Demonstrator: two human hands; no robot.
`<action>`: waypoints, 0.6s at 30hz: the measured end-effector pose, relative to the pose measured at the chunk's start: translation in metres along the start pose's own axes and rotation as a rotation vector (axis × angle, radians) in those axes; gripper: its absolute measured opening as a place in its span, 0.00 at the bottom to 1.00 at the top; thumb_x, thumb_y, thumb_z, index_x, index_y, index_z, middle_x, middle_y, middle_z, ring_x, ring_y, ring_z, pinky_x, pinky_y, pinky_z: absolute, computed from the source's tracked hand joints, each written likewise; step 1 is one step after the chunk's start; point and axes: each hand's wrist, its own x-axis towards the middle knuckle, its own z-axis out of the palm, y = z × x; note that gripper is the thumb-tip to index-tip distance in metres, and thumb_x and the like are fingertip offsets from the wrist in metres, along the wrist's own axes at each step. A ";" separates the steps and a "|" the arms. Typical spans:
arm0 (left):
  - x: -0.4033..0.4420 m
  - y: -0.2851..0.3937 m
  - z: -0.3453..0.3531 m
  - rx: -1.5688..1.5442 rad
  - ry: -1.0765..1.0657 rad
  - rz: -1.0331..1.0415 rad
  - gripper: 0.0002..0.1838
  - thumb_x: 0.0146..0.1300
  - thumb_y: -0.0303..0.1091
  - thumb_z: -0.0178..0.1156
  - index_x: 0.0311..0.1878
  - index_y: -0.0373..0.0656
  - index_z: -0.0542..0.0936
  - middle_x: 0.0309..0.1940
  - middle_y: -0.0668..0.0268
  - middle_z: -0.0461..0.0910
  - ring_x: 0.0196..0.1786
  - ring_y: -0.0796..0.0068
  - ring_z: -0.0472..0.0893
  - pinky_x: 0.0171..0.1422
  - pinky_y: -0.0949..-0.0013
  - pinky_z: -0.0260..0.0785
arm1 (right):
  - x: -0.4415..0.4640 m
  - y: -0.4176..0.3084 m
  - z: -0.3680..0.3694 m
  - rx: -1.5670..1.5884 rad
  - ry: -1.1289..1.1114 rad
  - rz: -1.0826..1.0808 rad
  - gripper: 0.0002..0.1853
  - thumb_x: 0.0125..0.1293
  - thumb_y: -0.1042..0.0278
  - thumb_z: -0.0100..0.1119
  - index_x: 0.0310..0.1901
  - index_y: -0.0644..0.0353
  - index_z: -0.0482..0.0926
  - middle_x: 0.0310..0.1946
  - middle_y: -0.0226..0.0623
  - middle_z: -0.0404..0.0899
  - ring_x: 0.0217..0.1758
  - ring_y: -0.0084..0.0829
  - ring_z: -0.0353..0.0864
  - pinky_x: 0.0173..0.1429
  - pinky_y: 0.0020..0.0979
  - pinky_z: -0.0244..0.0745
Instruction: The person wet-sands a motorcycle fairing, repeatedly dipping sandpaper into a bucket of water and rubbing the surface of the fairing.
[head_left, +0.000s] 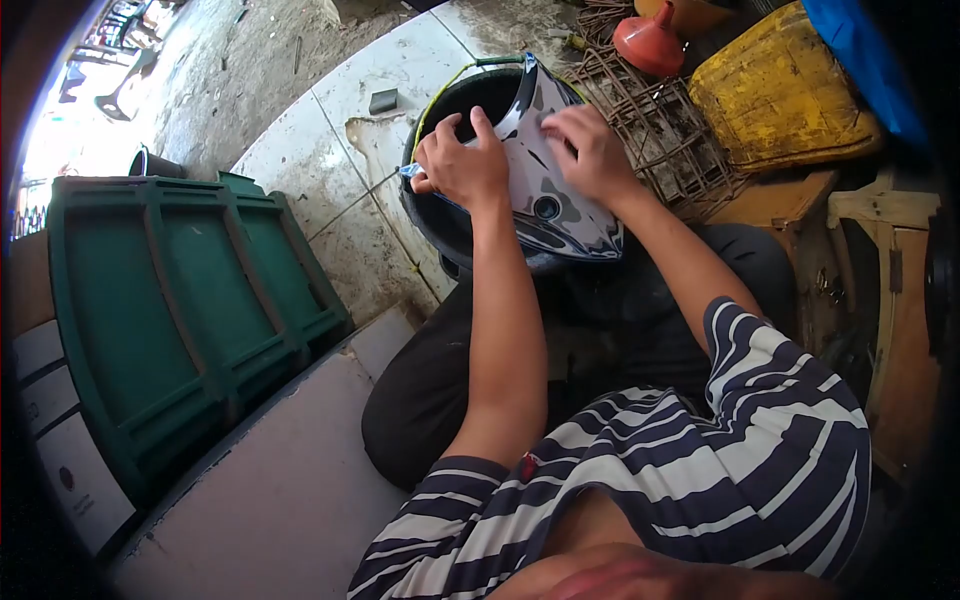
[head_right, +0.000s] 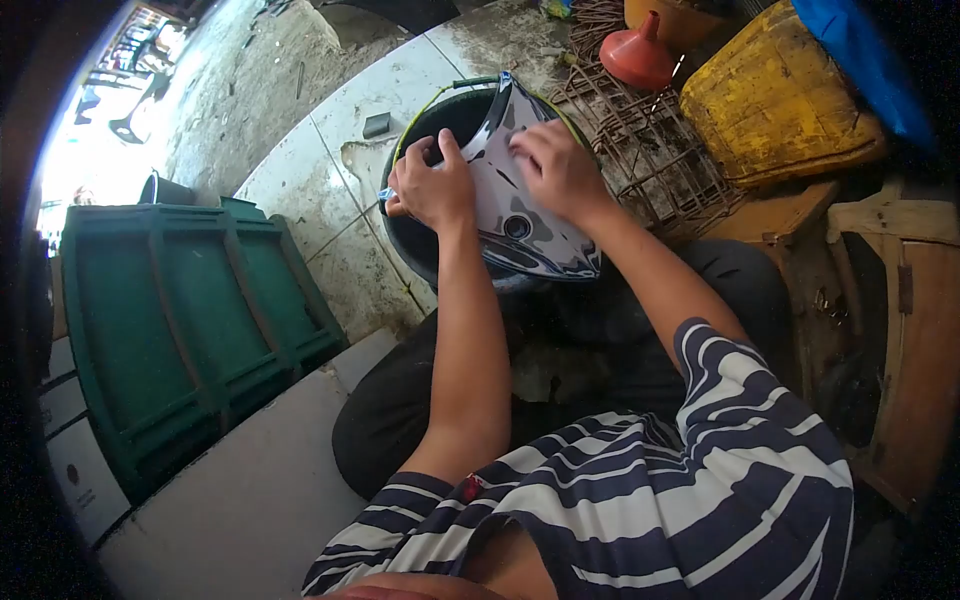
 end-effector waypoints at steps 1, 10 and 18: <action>-0.001 0.001 -0.003 0.030 -0.010 -0.001 0.17 0.66 0.54 0.70 0.44 0.51 0.91 0.45 0.63 0.88 0.60 0.56 0.81 0.74 0.35 0.53 | 0.000 0.007 0.003 -0.008 0.015 0.020 0.08 0.64 0.77 0.66 0.44 0.61 0.84 0.44 0.41 0.85 0.53 0.51 0.83 0.60 0.45 0.80; -0.006 0.012 -0.007 0.100 -0.040 -0.022 0.15 0.67 0.52 0.69 0.45 0.54 0.92 0.44 0.65 0.90 0.60 0.57 0.83 0.85 0.35 0.48 | -0.001 0.033 0.015 -0.067 0.050 0.001 0.13 0.65 0.80 0.60 0.50 0.61 0.86 0.50 0.44 0.85 0.58 0.50 0.83 0.65 0.46 0.78; -0.010 0.015 -0.007 0.111 -0.062 -0.023 0.13 0.68 0.51 0.68 0.44 0.54 0.92 0.44 0.66 0.90 0.60 0.58 0.82 0.85 0.34 0.47 | 0.001 0.030 0.009 -0.115 0.020 0.057 0.14 0.67 0.78 0.62 0.53 0.61 0.86 0.51 0.44 0.85 0.56 0.50 0.82 0.66 0.45 0.77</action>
